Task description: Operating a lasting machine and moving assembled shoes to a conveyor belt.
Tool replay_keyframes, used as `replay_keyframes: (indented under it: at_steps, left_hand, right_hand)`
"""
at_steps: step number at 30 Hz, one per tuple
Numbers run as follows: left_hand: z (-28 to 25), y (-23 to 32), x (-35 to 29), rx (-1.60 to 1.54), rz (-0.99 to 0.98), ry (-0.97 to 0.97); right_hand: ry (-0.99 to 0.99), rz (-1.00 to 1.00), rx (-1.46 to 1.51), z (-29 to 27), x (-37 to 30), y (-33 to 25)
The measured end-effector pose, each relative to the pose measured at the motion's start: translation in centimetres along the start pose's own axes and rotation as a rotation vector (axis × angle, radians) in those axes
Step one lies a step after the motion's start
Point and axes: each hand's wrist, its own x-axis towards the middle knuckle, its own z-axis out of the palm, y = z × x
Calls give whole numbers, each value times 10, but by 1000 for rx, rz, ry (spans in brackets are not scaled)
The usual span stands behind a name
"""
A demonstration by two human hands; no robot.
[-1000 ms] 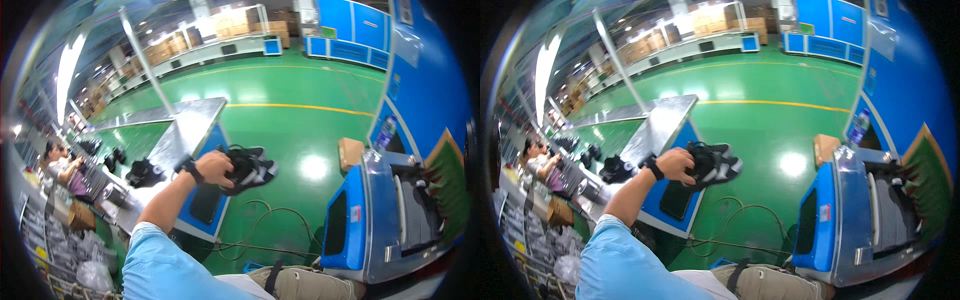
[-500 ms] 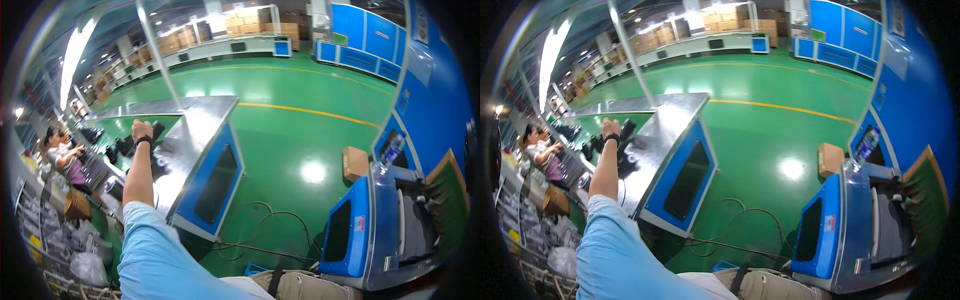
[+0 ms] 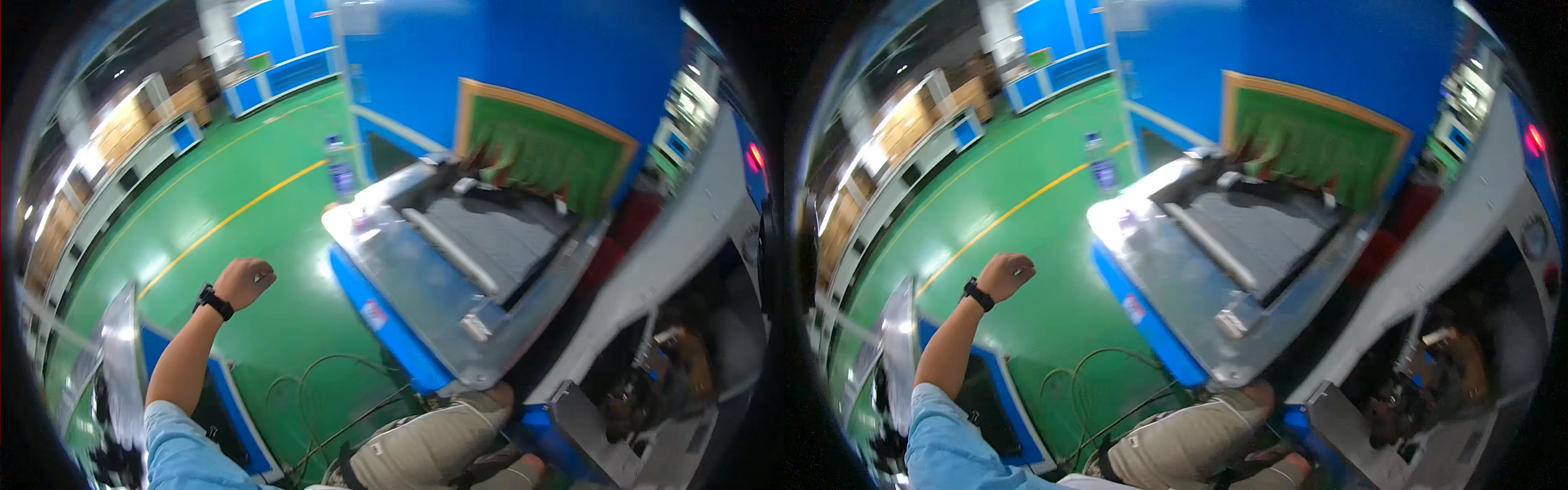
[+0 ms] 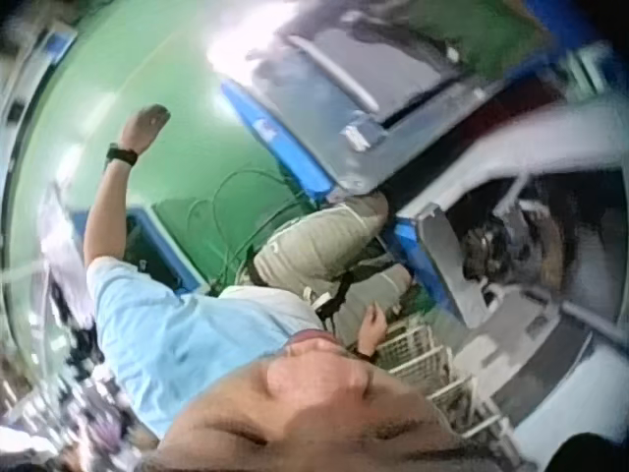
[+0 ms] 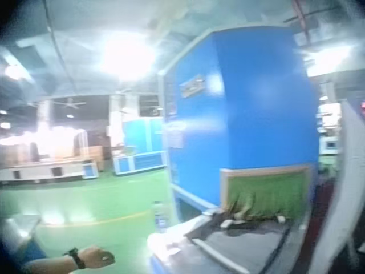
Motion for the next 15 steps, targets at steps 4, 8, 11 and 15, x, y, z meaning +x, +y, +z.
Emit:
replay_keyframes:
  at_steps: [4,8,11,15]
  left_hand:
    - [56,85,101,-157,296,-75]
    - [132,162,182,-167,600,-180]
    - [176,221,202,-145,514,-260]
    - [159,280,138,-451,325,-258]
  right_hand:
    - [-4,58,165,10,3,12]
    - [-75,100,46,6,22,7]
    - [-266,115,106,4,40,10]
    - [74,318,-16,13,49,11]
